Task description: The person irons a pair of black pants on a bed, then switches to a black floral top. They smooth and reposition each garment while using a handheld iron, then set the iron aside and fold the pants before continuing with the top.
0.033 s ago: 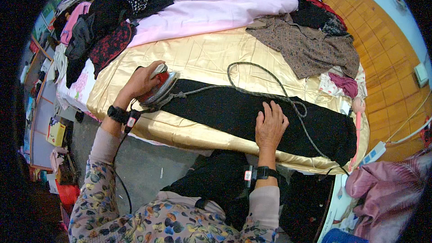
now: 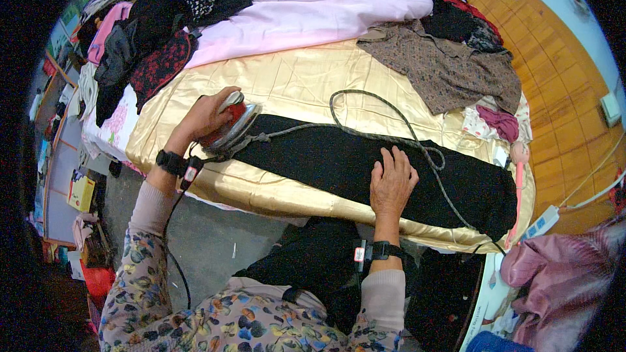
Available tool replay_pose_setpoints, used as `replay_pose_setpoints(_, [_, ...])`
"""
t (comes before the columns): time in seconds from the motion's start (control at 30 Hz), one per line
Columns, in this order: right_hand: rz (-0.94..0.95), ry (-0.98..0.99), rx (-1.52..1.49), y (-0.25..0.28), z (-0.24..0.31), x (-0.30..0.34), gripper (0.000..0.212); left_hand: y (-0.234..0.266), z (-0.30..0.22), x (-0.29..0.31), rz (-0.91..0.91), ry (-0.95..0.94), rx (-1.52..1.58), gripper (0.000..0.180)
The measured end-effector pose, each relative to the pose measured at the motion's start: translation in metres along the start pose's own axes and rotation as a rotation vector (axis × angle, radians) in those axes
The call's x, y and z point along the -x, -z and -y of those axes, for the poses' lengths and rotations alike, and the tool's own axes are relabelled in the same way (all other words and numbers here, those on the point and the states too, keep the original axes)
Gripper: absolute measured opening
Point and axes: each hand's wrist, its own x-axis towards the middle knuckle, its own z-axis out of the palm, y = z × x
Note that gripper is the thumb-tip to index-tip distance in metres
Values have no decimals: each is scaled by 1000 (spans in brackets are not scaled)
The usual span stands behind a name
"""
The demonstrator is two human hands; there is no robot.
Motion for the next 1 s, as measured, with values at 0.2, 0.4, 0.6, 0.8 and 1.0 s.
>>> replay_pose_setpoints(0.2, [12, -5, 15, 0, 0, 0, 36, 6, -6, -29, 76, -49, -32, 65])
replay_pose_setpoints(0.4, [2, 1, 15, -1, 0, 0, 36, -1, -16, -53, 56, -157, -68, 65])
replay_pose_setpoints(0.6, [-6, 13, 16, -2, -1, -1, 36, -15, -27, -75, 22, -132, -52, 64])
replay_pose_setpoints(0.8, [2, 3, 46, -2, 0, 1, 36, -28, -38, -88, -30, -9, -72, 60])
replay_pose_setpoints(1.0, [4, 5, 37, -2, 0, 0, 37, -33, -46, -99, -70, 83, -77, 60])
